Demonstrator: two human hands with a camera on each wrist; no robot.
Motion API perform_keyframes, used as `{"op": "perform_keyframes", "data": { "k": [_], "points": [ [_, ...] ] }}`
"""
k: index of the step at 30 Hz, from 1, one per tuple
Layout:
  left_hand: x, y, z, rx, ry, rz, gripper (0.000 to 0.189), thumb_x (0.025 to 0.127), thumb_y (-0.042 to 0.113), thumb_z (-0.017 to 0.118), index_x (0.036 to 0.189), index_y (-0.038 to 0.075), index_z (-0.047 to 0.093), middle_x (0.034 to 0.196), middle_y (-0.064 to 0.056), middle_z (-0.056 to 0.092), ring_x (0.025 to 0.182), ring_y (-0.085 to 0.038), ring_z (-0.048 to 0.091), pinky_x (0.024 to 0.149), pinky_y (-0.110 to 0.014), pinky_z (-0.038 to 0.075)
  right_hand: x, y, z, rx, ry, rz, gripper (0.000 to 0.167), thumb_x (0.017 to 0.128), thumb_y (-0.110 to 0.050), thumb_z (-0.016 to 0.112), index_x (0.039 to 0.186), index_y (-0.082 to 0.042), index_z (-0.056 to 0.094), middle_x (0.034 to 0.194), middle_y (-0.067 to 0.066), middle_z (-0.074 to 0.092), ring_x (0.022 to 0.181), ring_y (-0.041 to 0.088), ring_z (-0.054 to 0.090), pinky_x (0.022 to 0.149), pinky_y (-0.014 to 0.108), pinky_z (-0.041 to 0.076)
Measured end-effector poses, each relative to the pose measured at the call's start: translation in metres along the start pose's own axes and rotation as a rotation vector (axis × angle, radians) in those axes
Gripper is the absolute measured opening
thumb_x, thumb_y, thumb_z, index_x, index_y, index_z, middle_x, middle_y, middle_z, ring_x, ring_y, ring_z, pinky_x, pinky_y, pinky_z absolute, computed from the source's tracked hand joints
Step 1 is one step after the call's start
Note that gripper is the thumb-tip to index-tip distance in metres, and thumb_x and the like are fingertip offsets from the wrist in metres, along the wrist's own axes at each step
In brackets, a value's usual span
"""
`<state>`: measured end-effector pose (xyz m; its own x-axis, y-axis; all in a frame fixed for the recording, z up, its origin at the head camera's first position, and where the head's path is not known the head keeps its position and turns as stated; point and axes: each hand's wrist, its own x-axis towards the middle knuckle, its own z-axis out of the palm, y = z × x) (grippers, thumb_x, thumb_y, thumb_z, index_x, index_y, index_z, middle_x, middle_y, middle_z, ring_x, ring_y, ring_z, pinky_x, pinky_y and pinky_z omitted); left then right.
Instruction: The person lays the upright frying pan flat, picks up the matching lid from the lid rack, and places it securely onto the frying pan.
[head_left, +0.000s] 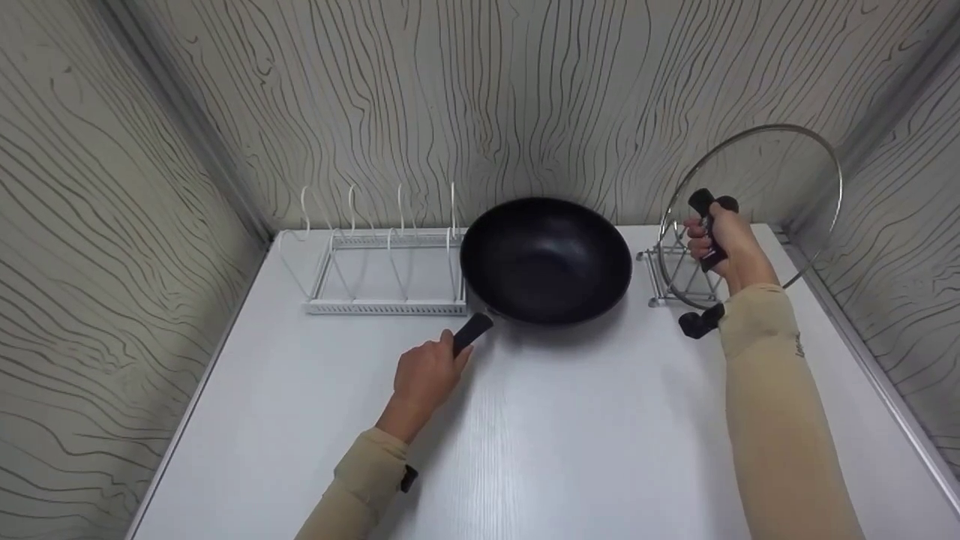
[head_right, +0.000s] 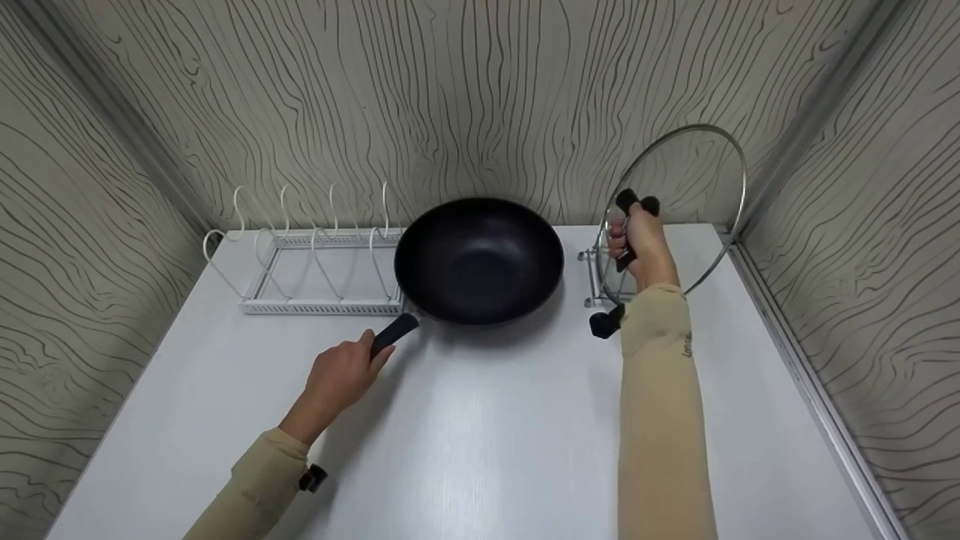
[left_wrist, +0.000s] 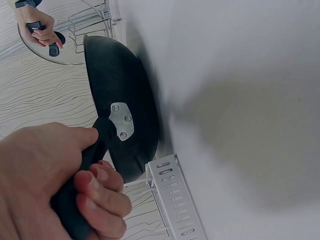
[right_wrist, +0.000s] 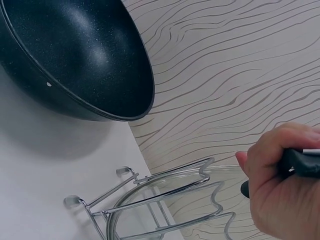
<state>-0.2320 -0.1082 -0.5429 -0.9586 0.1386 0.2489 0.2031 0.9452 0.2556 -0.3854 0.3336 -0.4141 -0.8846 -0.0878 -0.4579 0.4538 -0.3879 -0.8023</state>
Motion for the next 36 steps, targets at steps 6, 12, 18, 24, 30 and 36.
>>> {"op": "perform_keyframes", "data": {
  "k": [6, 12, 18, 24, 30, 36],
  "points": [
    [0.0, -0.001, 0.002, -0.013, 0.013, 0.0, 0.036, 0.104, 0.038, 0.063, 0.093, 0.004, 0.062, 0.063, -0.009, 0.062, 0.05, -0.021, 0.057, 0.047, -0.039, 0.047, 0.001, 0.004, 0.001, 0.005, -0.008, -0.031, 0.046, 0.113, -0.043, 0.022, 0.109, -0.003, 0.045, 0.066, -0.004, 0.045, 0.046, 0.005, 0.039, 0.043, 0.021, 0.037],
    [0.0, -0.004, 0.0, -0.013, 0.031, 0.018, 0.036, 0.103, 0.038, 0.064, 0.093, 0.003, 0.061, 0.062, -0.009, 0.062, 0.05, -0.023, 0.058, 0.047, -0.04, 0.047, 0.003, 0.008, 0.002, -0.012, 0.014, -0.055, 0.045, 0.113, -0.044, 0.023, 0.114, -0.004, 0.043, 0.066, -0.005, 0.045, 0.046, 0.005, 0.038, 0.042, 0.022, 0.037],
    [-0.001, -0.007, -0.001, -0.018, 0.037, 0.016, 0.035, 0.103, 0.036, 0.065, 0.092, 0.003, 0.06, 0.062, -0.011, 0.061, 0.05, -0.026, 0.059, 0.047, -0.042, 0.047, 0.006, 0.014, 0.006, -0.08, 0.009, -0.107, 0.043, 0.113, -0.043, 0.023, 0.116, -0.004, 0.041, 0.067, -0.006, 0.044, 0.046, 0.004, 0.039, 0.042, 0.021, 0.037],
    [0.0, -0.004, 0.001, -0.022, -0.006, 0.001, 0.036, 0.104, 0.037, 0.063, 0.098, 0.002, 0.063, 0.065, -0.012, 0.064, 0.052, -0.024, 0.06, 0.048, -0.04, 0.048, 0.002, 0.017, 0.003, -0.133, 0.025, -0.16, 0.046, 0.113, -0.044, 0.022, 0.122, -0.002, 0.041, 0.068, -0.007, 0.044, 0.047, 0.003, 0.039, 0.044, 0.019, 0.037],
    [0.0, -0.005, 0.0, -0.013, 0.018, 0.009, 0.035, 0.103, 0.036, 0.064, 0.096, 0.002, 0.062, 0.063, -0.012, 0.063, 0.051, -0.024, 0.059, 0.048, -0.041, 0.048, 0.001, 0.019, 0.004, -0.113, 0.02, -0.169, 0.046, 0.113, -0.043, 0.024, 0.123, -0.002, 0.041, 0.068, -0.007, 0.046, 0.047, 0.004, 0.041, 0.044, 0.02, 0.038],
    [0.0, -0.007, 0.001, -0.016, 0.026, 0.031, 0.034, 0.104, 0.035, 0.064, 0.092, 0.004, 0.059, 0.061, -0.01, 0.06, 0.049, -0.022, 0.056, 0.046, -0.039, 0.046, 0.002, 0.018, 0.005, -0.095, 0.03, -0.169, 0.046, 0.113, -0.043, 0.022, 0.117, -0.003, 0.042, 0.066, -0.006, 0.045, 0.046, 0.004, 0.039, 0.043, 0.02, 0.036]
  ]
}}
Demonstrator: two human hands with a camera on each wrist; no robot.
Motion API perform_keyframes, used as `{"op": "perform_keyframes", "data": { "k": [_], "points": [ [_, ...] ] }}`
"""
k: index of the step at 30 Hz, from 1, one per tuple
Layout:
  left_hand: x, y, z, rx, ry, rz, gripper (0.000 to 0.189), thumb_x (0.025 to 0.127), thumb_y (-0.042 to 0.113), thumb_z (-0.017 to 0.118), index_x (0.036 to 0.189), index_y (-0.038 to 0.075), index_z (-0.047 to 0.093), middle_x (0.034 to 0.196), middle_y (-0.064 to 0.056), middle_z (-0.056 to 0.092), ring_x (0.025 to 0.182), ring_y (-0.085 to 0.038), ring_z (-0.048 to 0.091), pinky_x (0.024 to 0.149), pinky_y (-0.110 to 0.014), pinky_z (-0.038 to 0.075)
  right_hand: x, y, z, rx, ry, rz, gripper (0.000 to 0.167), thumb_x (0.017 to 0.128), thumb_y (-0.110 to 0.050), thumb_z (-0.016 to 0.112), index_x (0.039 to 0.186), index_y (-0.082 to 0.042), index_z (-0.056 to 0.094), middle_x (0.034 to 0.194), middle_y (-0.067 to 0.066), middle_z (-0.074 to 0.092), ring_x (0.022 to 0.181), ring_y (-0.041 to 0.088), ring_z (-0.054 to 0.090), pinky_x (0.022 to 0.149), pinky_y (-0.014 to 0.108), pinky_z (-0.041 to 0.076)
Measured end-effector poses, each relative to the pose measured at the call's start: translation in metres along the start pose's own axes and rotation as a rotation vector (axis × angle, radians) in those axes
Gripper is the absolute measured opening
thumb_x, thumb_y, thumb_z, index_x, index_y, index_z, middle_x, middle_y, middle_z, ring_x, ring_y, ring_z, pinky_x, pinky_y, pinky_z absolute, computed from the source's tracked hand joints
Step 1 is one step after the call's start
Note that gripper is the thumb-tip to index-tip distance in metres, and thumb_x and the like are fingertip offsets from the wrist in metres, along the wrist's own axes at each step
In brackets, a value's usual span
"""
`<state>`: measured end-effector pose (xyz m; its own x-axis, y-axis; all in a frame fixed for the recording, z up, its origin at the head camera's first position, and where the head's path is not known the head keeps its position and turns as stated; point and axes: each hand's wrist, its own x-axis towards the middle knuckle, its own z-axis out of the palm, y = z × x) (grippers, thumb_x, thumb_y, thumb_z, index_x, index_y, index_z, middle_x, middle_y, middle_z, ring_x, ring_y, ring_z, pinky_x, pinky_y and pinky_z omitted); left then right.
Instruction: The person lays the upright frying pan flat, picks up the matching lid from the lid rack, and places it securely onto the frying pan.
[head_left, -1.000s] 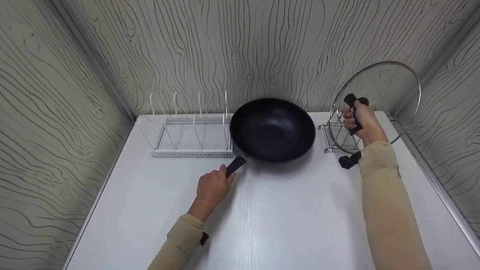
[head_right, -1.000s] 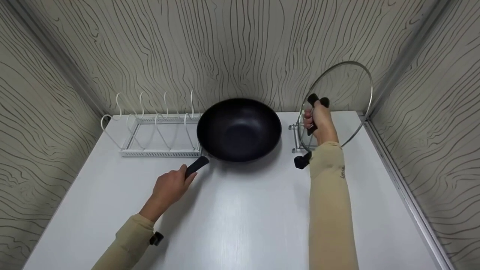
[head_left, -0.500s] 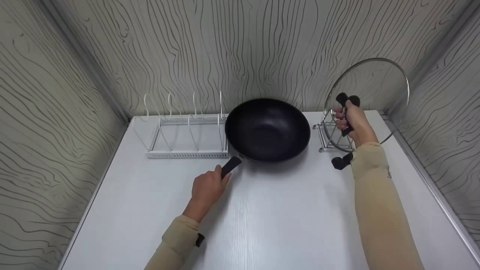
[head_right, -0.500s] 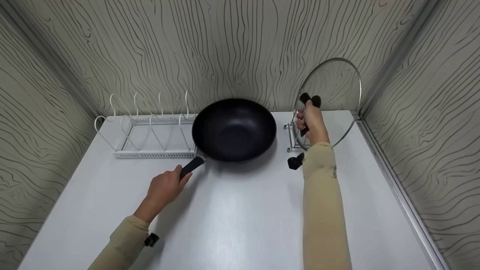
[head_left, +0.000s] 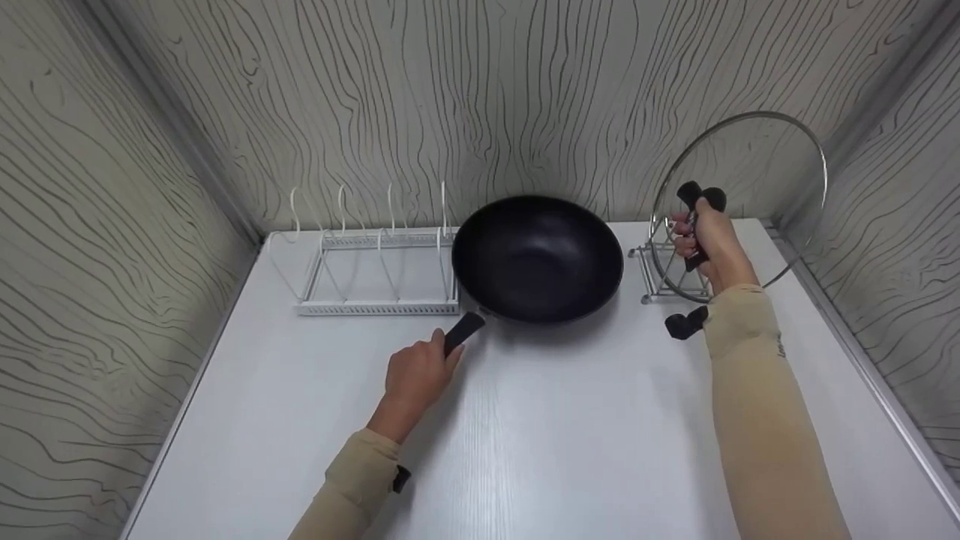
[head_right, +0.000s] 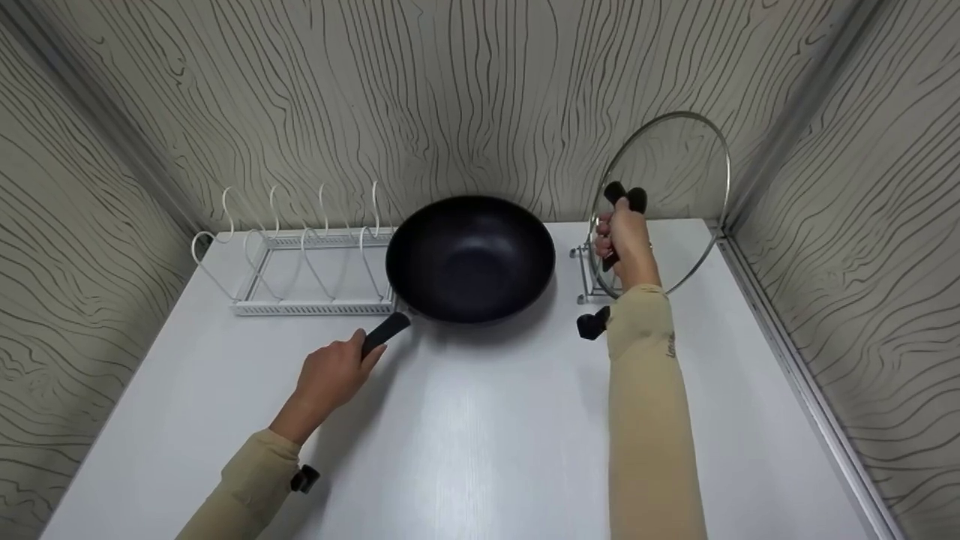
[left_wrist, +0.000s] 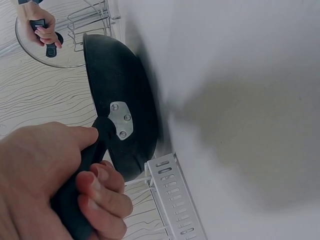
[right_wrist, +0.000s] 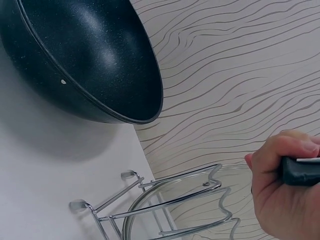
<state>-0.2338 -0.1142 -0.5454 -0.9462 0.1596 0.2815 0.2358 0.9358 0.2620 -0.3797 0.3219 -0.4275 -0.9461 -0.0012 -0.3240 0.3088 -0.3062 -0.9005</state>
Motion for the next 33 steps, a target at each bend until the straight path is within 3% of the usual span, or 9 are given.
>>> {"op": "perform_keyframes", "data": {
  "k": [8, 15, 27, 33],
  "points": [
    [0.001, 0.002, -0.001, -0.004, -0.022, -0.024, 0.034, 0.104, 0.036, 0.063, 0.096, 0.003, 0.061, 0.064, -0.011, 0.063, 0.052, -0.024, 0.059, 0.049, -0.041, 0.047, -0.002, -0.003, 0.001, -0.066, 0.021, -0.032, 0.049, 0.113, -0.044, 0.02, 0.116, -0.002, 0.044, 0.067, -0.007, 0.045, 0.047, 0.003, 0.038, 0.044, 0.019, 0.035],
    [0.001, 0.002, -0.001, 0.006, -0.027, -0.012, 0.035, 0.104, 0.036, 0.063, 0.092, 0.004, 0.06, 0.062, -0.009, 0.061, 0.049, -0.022, 0.057, 0.046, -0.038, 0.046, -0.01, -0.009, 0.003, -0.047, 0.008, -0.018, 0.048, 0.113, -0.045, 0.023, 0.121, -0.002, 0.042, 0.069, -0.007, 0.046, 0.048, 0.004, 0.039, 0.045, 0.02, 0.036],
    [0.002, 0.002, -0.001, 0.003, -0.047, -0.022, 0.036, 0.105, 0.038, 0.061, 0.098, 0.003, 0.062, 0.065, -0.011, 0.063, 0.053, -0.024, 0.06, 0.049, -0.041, 0.048, -0.02, -0.023, 0.006, -0.058, -0.039, -0.001, 0.047, 0.113, -0.045, 0.019, 0.11, -0.004, 0.042, 0.063, -0.008, 0.043, 0.045, 0.003, 0.037, 0.042, 0.02, 0.035],
    [0.002, 0.001, -0.001, 0.002, -0.051, -0.034, 0.035, 0.104, 0.038, 0.062, 0.097, 0.004, 0.061, 0.065, -0.01, 0.063, 0.052, -0.023, 0.058, 0.049, -0.04, 0.047, -0.023, -0.023, 0.005, -0.067, -0.041, -0.004, 0.048, 0.113, -0.045, 0.018, 0.112, -0.002, 0.04, 0.064, -0.008, 0.043, 0.046, 0.004, 0.038, 0.043, 0.02, 0.036]
  ]
}}
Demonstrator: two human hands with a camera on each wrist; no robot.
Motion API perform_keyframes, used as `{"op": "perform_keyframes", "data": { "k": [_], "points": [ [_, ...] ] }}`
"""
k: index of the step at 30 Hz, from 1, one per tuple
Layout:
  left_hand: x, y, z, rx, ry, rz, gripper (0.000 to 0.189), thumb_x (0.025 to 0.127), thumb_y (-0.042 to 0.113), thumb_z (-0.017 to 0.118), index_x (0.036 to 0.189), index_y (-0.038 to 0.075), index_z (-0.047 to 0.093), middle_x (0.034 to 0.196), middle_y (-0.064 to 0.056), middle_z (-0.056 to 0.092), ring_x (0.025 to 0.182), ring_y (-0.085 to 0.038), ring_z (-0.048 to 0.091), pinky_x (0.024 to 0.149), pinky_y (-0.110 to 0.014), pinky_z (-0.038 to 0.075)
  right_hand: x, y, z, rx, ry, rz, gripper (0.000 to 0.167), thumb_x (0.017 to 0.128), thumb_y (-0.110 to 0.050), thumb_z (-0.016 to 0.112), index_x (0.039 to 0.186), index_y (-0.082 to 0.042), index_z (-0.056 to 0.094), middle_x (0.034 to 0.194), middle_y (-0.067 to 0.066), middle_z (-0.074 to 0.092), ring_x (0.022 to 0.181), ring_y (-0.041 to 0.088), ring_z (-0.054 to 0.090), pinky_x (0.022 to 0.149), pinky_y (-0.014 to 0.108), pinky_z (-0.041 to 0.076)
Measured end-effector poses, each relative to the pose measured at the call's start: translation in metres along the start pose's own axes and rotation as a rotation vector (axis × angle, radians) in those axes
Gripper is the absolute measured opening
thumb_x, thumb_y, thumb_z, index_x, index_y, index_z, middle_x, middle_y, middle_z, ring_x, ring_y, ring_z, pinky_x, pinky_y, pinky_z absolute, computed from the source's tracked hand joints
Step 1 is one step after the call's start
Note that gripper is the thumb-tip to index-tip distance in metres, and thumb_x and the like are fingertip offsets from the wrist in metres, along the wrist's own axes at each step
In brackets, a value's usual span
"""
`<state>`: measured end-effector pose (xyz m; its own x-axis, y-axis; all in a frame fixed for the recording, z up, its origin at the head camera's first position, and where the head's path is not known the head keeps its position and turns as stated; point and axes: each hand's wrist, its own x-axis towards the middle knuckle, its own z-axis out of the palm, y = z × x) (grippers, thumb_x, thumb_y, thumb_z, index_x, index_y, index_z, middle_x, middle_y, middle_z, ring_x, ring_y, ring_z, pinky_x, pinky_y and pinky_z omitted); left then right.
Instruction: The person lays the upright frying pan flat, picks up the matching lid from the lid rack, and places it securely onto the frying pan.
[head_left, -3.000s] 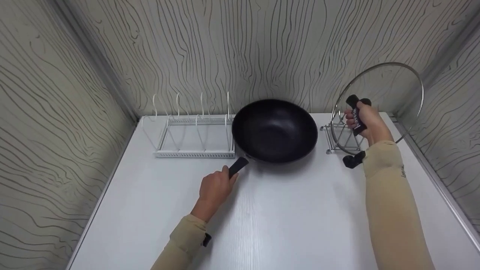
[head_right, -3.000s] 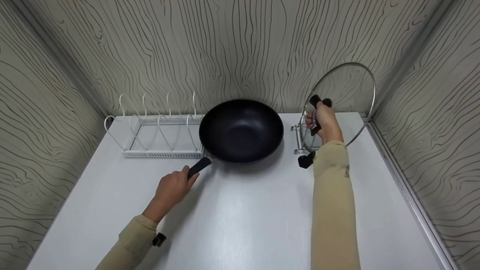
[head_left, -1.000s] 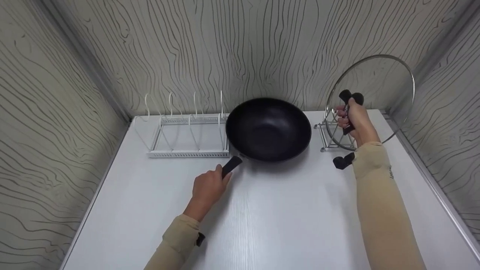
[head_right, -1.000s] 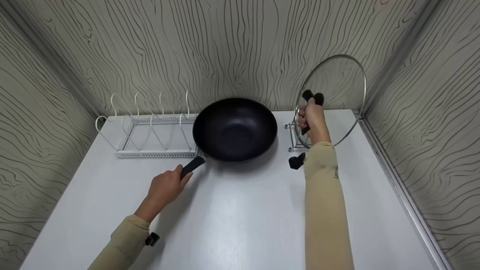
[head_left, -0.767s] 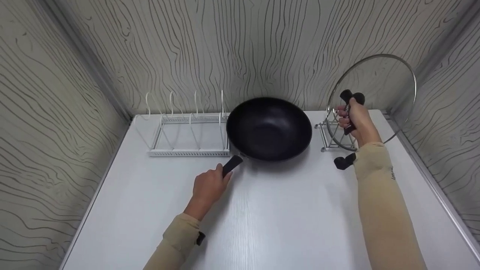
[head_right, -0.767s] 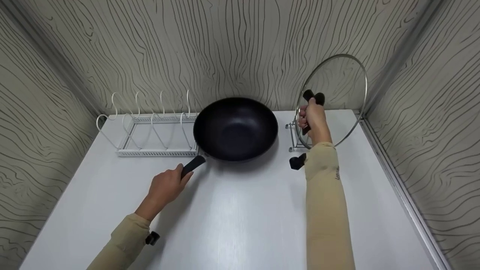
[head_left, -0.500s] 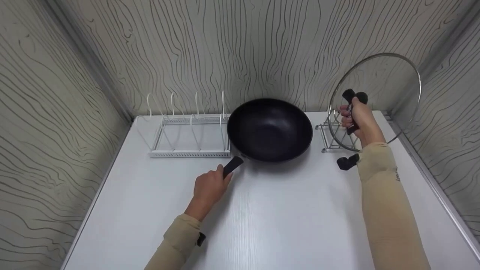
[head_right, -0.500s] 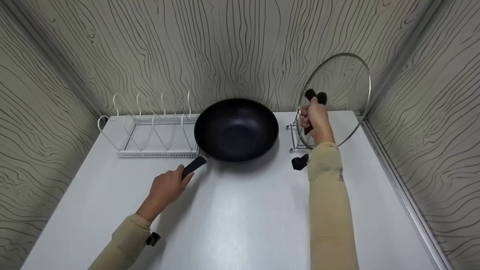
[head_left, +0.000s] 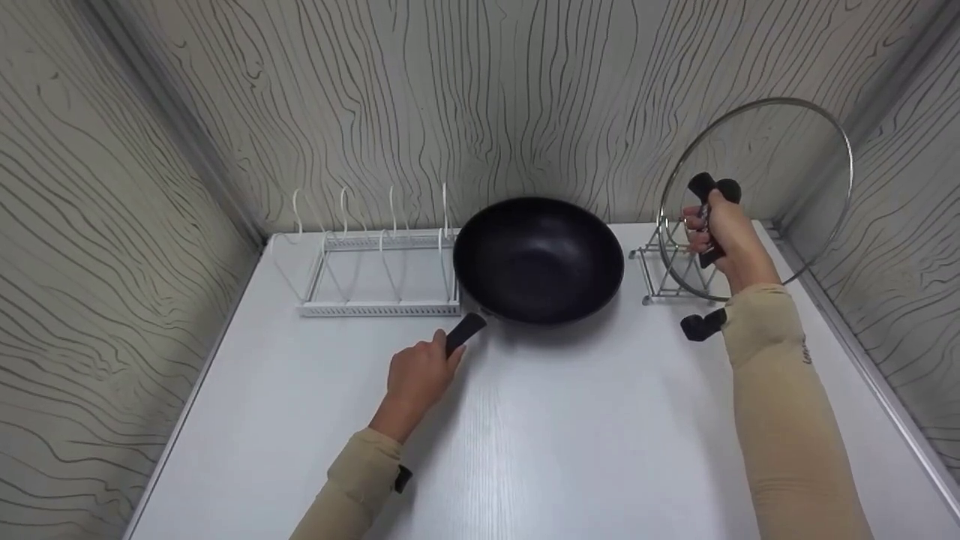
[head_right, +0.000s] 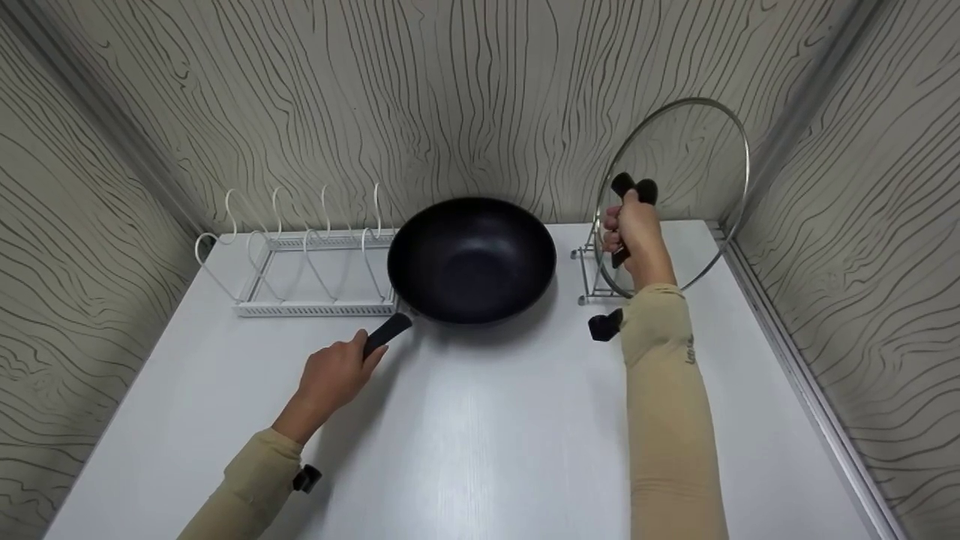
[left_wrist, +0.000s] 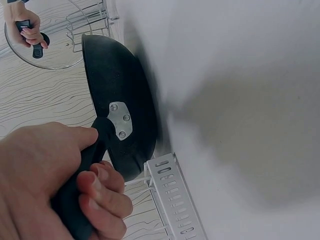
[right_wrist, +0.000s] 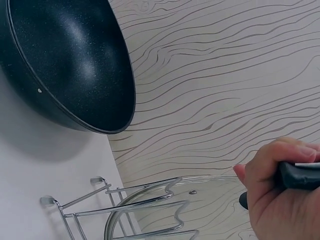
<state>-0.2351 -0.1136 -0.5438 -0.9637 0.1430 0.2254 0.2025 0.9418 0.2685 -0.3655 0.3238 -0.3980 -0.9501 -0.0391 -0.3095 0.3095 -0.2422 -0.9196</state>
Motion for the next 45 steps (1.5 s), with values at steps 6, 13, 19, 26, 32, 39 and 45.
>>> {"op": "perform_keyframes", "data": {
  "k": [6, 13, 19, 26, 32, 39, 45],
  "points": [
    [0.0, 0.001, -0.001, -0.017, -0.012, -0.009, 0.037, 0.105, 0.04, 0.06, 0.099, 0.003, 0.063, 0.066, -0.01, 0.063, 0.052, -0.022, 0.058, 0.049, -0.039, 0.047, -0.001, 0.001, -0.001, 0.008, -0.008, 0.01, 0.048, 0.113, -0.045, 0.016, 0.112, -0.003, 0.04, 0.065, -0.008, 0.042, 0.047, 0.004, 0.036, 0.043, 0.02, 0.035],
    [0.0, 0.002, 0.0, 0.012, -0.011, 0.0, 0.037, 0.104, 0.04, 0.061, 0.096, 0.004, 0.062, 0.064, -0.01, 0.063, 0.051, -0.023, 0.059, 0.048, -0.039, 0.048, -0.003, -0.002, -0.001, 0.019, -0.006, 0.028, 0.047, 0.113, -0.044, 0.015, 0.115, -0.003, 0.038, 0.064, -0.007, 0.042, 0.046, 0.004, 0.036, 0.043, 0.02, 0.036],
    [0.001, 0.002, 0.002, 0.018, -0.006, 0.005, 0.037, 0.104, 0.04, 0.061, 0.094, 0.004, 0.062, 0.063, -0.009, 0.062, 0.051, -0.022, 0.058, 0.048, -0.039, 0.048, -0.005, -0.001, -0.003, 0.008, 0.01, 0.029, 0.047, 0.113, -0.045, 0.015, 0.117, -0.004, 0.039, 0.064, -0.008, 0.043, 0.045, 0.004, 0.037, 0.043, 0.02, 0.037],
    [0.0, 0.001, 0.002, -0.005, -0.013, -0.007, 0.036, 0.104, 0.039, 0.061, 0.094, 0.004, 0.061, 0.063, -0.008, 0.061, 0.051, -0.021, 0.057, 0.047, -0.039, 0.047, -0.004, -0.002, 0.0, 0.022, 0.006, 0.024, 0.048, 0.112, -0.045, 0.014, 0.117, -0.003, 0.038, 0.063, -0.007, 0.043, 0.044, 0.003, 0.037, 0.041, 0.02, 0.037],
    [-0.001, 0.001, 0.002, -0.007, 0.012, 0.001, 0.036, 0.104, 0.038, 0.062, 0.095, 0.004, 0.061, 0.063, -0.009, 0.062, 0.051, -0.023, 0.059, 0.048, -0.041, 0.048, -0.003, -0.007, 0.004, 0.025, -0.008, 0.021, 0.046, 0.112, -0.044, 0.013, 0.115, -0.003, 0.036, 0.062, -0.007, 0.04, 0.044, 0.003, 0.037, 0.04, 0.02, 0.036],
    [0.0, 0.0, 0.002, 0.005, 0.047, 0.027, 0.035, 0.104, 0.036, 0.063, 0.095, 0.003, 0.061, 0.063, -0.01, 0.062, 0.051, -0.025, 0.06, 0.048, -0.041, 0.049, -0.008, -0.01, 0.002, 0.034, -0.001, 0.002, 0.046, 0.112, -0.044, 0.015, 0.116, -0.004, 0.037, 0.063, -0.007, 0.042, 0.044, 0.004, 0.037, 0.041, 0.02, 0.036],
    [-0.001, 0.0, 0.001, -0.003, 0.045, 0.026, 0.033, 0.103, 0.035, 0.065, 0.092, 0.003, 0.06, 0.063, -0.011, 0.062, 0.051, -0.025, 0.061, 0.047, -0.041, 0.048, -0.014, -0.01, 0.002, 0.004, 0.023, -0.025, 0.046, 0.113, -0.044, 0.019, 0.121, -0.004, 0.039, 0.066, -0.008, 0.043, 0.047, 0.004, 0.038, 0.043, 0.02, 0.037]
  ]
}}
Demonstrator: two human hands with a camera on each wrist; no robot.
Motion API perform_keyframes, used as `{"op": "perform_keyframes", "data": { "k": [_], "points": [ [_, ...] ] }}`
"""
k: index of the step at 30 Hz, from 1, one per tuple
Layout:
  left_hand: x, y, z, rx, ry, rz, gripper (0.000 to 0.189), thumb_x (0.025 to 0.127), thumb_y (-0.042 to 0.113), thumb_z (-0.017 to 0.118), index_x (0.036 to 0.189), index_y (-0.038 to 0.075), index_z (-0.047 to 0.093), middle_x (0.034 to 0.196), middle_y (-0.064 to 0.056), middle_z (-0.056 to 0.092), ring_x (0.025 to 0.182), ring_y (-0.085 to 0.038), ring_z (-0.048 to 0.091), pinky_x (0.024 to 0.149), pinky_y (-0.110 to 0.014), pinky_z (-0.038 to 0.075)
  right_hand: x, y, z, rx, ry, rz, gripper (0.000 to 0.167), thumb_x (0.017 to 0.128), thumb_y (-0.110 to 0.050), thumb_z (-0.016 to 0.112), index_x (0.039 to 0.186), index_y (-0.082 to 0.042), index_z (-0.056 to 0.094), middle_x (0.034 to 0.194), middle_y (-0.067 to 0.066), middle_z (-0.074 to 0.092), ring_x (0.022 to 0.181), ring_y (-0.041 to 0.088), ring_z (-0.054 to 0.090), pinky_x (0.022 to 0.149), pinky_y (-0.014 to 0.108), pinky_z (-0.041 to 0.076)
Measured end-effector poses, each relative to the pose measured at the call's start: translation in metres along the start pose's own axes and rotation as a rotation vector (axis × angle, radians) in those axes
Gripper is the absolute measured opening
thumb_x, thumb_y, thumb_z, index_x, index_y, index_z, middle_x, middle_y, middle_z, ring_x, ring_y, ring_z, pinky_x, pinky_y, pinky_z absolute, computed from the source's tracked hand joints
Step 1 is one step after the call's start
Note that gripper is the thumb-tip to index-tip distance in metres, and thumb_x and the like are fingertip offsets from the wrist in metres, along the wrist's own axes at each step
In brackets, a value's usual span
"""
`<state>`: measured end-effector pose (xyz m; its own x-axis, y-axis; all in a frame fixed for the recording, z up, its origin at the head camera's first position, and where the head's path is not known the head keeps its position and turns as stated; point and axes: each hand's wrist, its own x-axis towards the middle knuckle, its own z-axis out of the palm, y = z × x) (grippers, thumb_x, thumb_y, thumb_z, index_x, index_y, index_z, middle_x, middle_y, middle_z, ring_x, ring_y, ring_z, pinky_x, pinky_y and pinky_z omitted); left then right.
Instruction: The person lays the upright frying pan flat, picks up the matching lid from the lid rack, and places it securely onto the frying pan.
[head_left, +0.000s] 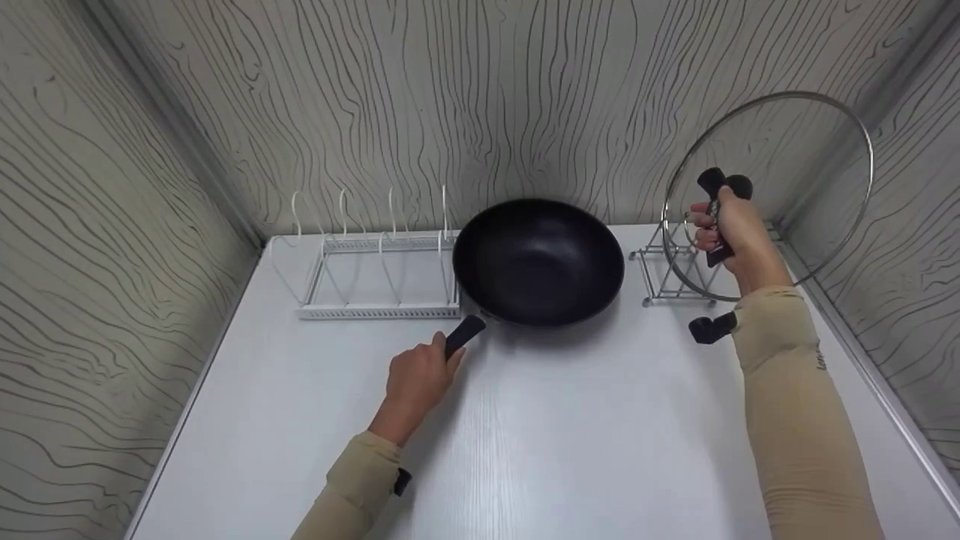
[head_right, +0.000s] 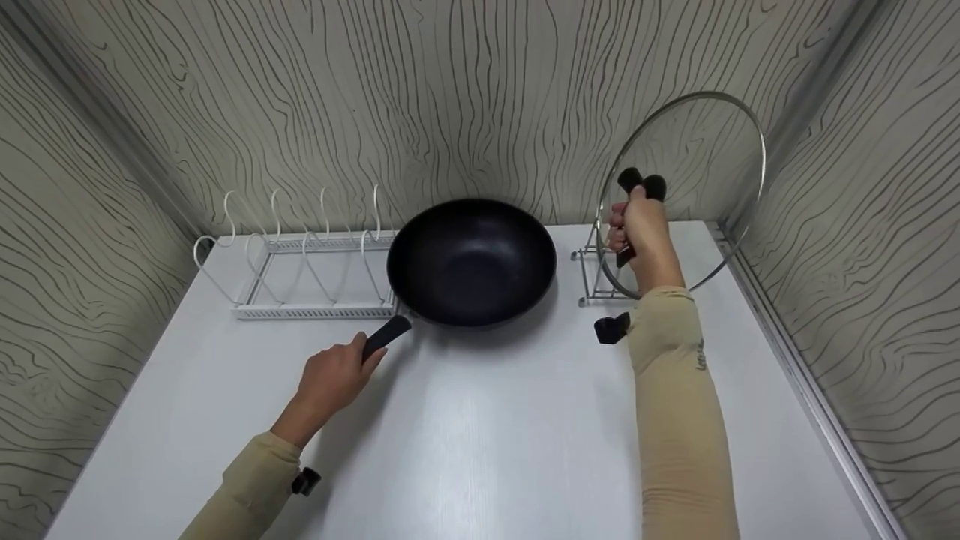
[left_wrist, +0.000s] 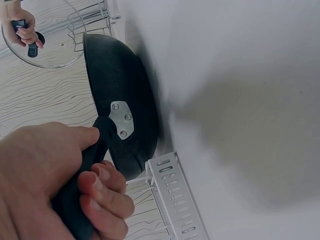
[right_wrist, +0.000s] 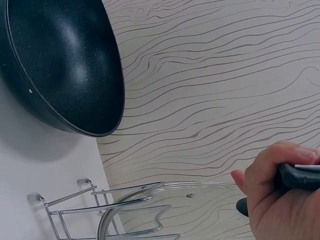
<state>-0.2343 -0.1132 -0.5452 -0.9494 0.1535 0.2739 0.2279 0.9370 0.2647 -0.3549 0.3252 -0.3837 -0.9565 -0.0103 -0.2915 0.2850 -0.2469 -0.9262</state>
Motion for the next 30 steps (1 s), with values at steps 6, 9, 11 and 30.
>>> {"op": "perform_keyframes", "data": {
  "k": [6, 9, 11, 30],
  "points": [
    [0.003, 0.003, 0.0, -0.002, 0.002, -0.003, 0.034, 0.103, 0.036, 0.064, 0.093, 0.003, 0.06, 0.063, -0.011, 0.062, 0.052, -0.026, 0.061, 0.048, -0.042, 0.048, -0.004, -0.004, -0.002, 0.01, -0.014, -0.027, 0.047, 0.113, -0.045, 0.019, 0.119, -0.003, 0.04, 0.067, -0.008, 0.044, 0.047, 0.003, 0.039, 0.043, 0.019, 0.037],
    [0.004, 0.004, 0.0, -0.005, -0.016, 0.0, 0.035, 0.104, 0.037, 0.063, 0.094, 0.004, 0.06, 0.063, -0.011, 0.062, 0.052, -0.025, 0.06, 0.048, -0.042, 0.048, -0.007, -0.003, -0.005, -0.014, 0.001, -0.037, 0.048, 0.113, -0.045, 0.018, 0.118, -0.003, 0.041, 0.066, -0.009, 0.044, 0.047, 0.002, 0.039, 0.043, 0.019, 0.037],
    [0.003, 0.005, 0.001, -0.008, -0.028, -0.002, 0.035, 0.104, 0.037, 0.063, 0.094, 0.004, 0.061, 0.063, -0.01, 0.062, 0.051, -0.025, 0.059, 0.047, -0.041, 0.047, -0.009, -0.002, -0.006, -0.016, 0.006, -0.036, 0.048, 0.113, -0.045, 0.018, 0.118, -0.003, 0.041, 0.066, -0.009, 0.044, 0.046, 0.003, 0.039, 0.043, 0.019, 0.037],
    [0.001, -0.004, -0.001, -0.019, -0.013, -0.007, 0.035, 0.104, 0.037, 0.063, 0.09, 0.005, 0.058, 0.062, -0.01, 0.06, 0.05, -0.024, 0.057, 0.047, -0.041, 0.046, -0.009, -0.012, 0.009, -0.015, -0.025, -0.031, 0.046, 0.112, -0.045, 0.019, 0.12, -0.004, 0.038, 0.066, -0.008, 0.042, 0.048, 0.004, 0.038, 0.043, 0.02, 0.036]
  ]
}}
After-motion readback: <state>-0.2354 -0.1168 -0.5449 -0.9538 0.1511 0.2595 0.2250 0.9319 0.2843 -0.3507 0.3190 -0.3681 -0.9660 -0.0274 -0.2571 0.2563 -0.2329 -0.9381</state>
